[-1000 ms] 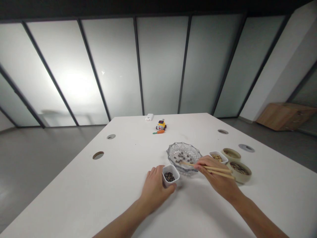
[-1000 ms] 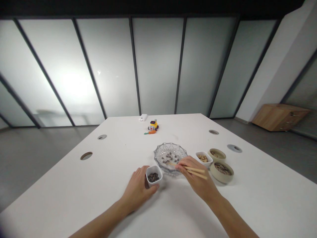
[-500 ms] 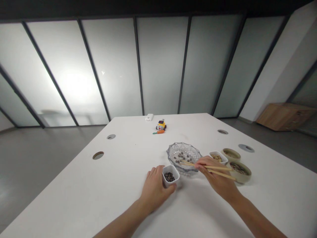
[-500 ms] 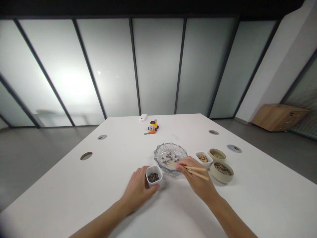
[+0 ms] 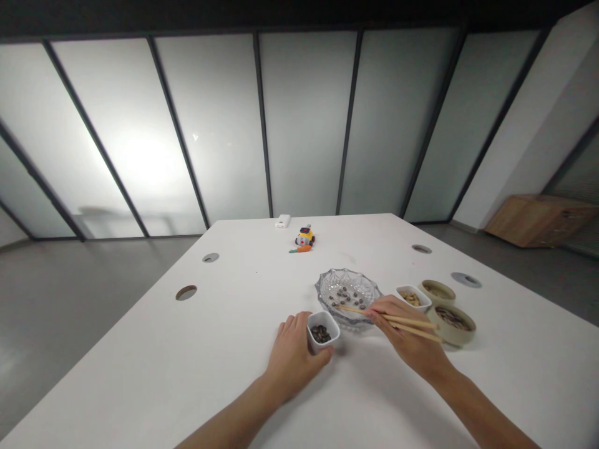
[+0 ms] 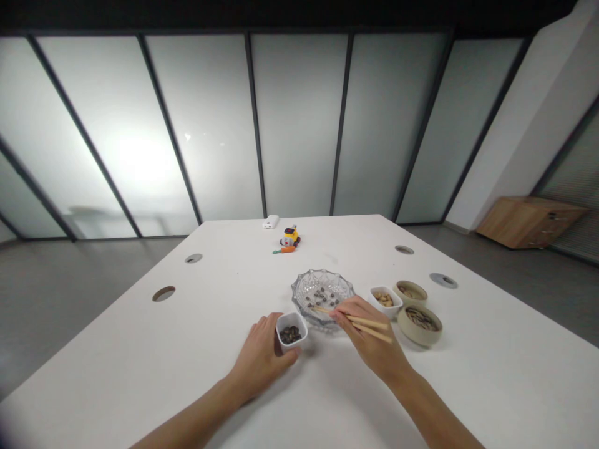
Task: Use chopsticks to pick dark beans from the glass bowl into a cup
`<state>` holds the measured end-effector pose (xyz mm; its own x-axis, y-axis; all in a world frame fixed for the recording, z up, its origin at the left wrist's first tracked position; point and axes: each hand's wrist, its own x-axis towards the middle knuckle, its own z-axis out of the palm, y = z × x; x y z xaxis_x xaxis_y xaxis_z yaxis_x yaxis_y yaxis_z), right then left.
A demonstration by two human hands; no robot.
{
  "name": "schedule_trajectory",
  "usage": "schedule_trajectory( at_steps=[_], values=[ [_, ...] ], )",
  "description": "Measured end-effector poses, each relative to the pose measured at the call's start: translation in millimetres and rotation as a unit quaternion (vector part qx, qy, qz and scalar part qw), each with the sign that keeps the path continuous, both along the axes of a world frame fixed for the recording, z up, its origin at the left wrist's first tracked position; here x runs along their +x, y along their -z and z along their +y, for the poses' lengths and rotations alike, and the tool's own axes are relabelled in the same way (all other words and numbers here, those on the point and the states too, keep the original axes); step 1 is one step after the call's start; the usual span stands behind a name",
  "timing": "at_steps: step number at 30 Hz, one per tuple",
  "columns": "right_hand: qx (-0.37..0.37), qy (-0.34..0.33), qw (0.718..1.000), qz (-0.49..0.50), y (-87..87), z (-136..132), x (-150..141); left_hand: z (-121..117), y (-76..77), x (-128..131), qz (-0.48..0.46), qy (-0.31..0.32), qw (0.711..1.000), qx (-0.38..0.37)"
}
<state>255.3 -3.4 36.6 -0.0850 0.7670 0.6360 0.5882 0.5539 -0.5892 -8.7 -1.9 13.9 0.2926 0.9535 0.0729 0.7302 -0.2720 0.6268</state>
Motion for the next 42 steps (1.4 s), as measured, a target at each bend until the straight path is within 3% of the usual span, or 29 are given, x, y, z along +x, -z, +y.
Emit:
schedule_trajectory(
  at_steps=[15,42],
  values=[
    [0.056,0.018,0.997,-0.048,-6.1,2,3,0,0.7,-1,0.005,-0.001,1.0,-0.005],
    [-0.005,-0.022,1.0,-0.005,4.1,1,2,1,0.6,1,0.003,-0.003,1.0,-0.004]
  ],
)
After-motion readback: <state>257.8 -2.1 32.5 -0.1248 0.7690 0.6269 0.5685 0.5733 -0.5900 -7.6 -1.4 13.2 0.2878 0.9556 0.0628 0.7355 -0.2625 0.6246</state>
